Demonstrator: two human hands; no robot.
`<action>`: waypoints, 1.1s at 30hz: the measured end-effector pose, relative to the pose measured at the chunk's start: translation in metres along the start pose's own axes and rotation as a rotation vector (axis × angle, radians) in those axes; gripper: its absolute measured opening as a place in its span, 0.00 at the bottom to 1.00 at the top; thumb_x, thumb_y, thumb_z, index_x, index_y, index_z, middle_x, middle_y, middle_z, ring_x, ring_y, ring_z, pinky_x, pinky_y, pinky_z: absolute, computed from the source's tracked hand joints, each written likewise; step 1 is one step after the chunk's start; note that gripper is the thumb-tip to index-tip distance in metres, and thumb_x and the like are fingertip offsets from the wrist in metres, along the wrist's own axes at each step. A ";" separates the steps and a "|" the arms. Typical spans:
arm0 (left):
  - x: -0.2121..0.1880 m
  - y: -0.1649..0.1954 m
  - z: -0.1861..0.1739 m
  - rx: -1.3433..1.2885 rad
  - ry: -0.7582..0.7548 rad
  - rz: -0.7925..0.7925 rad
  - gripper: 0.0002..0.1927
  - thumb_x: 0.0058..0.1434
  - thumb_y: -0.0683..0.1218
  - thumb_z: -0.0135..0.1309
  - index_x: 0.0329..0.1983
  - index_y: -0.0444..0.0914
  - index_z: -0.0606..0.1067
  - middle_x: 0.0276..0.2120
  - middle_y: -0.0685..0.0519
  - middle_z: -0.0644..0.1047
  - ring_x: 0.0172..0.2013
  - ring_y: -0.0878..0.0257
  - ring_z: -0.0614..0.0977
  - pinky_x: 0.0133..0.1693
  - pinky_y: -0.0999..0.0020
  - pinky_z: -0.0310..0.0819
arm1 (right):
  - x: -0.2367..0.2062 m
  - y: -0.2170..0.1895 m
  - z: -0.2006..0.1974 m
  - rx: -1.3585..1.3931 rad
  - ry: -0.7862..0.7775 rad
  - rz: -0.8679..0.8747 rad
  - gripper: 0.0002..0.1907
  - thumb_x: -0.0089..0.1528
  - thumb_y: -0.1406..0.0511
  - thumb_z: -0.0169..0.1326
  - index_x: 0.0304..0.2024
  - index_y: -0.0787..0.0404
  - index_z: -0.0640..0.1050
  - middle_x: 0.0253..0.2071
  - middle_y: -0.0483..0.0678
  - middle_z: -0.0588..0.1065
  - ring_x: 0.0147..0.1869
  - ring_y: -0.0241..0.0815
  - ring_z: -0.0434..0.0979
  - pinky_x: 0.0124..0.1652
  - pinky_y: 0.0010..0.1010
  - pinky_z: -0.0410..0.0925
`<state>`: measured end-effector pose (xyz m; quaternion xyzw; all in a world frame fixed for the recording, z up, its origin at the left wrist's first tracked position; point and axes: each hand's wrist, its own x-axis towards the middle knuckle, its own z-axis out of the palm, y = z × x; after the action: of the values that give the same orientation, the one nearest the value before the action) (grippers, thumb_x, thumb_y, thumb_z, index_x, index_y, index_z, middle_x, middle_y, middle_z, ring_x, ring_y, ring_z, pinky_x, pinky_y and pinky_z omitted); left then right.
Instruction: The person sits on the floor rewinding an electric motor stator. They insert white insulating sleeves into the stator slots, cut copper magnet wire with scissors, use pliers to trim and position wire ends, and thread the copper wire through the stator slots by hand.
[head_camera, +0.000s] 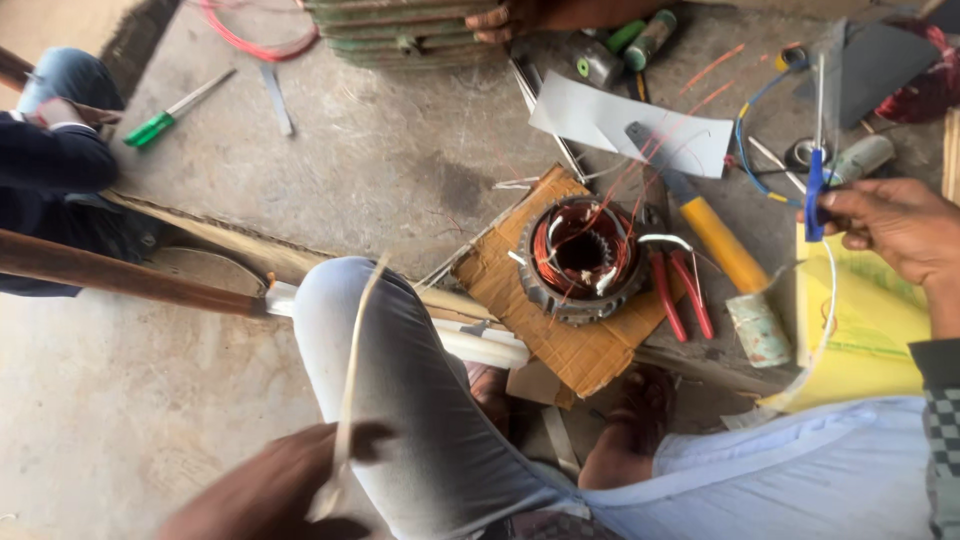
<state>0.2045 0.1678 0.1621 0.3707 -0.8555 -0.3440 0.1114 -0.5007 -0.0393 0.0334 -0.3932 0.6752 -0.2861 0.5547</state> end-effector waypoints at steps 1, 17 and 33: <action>0.019 0.003 0.017 -0.364 -0.061 -0.296 0.39 0.54 0.48 0.67 0.70 0.42 0.67 0.54 0.50 0.80 0.52 0.58 0.83 0.48 0.65 0.79 | -0.003 0.000 -0.002 0.021 0.003 0.007 0.17 0.68 0.60 0.54 0.49 0.70 0.78 0.46 0.49 0.81 0.39 0.30 0.72 0.30 0.24 0.60; 0.065 -0.017 0.099 -1.000 0.672 -0.784 0.19 0.69 0.48 0.48 0.57 0.32 0.75 0.24 0.51 0.75 0.22 0.66 0.74 0.23 0.72 0.61 | -0.038 -0.042 0.002 0.950 0.005 -0.792 0.23 0.71 0.63 0.64 0.65 0.56 0.71 0.60 0.42 0.74 0.53 0.36 0.74 0.39 0.25 0.64; 0.065 0.039 0.100 -0.832 0.687 -0.569 0.17 0.67 0.45 0.46 0.50 0.31 0.81 0.27 0.51 0.81 0.30 0.66 0.80 0.32 0.73 0.69 | -0.224 0.004 0.298 0.939 -0.270 -0.787 0.10 0.74 0.62 0.58 0.55 0.53 0.72 0.58 0.41 0.71 0.57 0.37 0.70 0.54 0.34 0.61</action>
<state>0.0922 0.1910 0.1103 0.5998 -0.4320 -0.5262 0.4203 -0.1945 0.1674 0.0821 -0.3593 0.2061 -0.6827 0.6019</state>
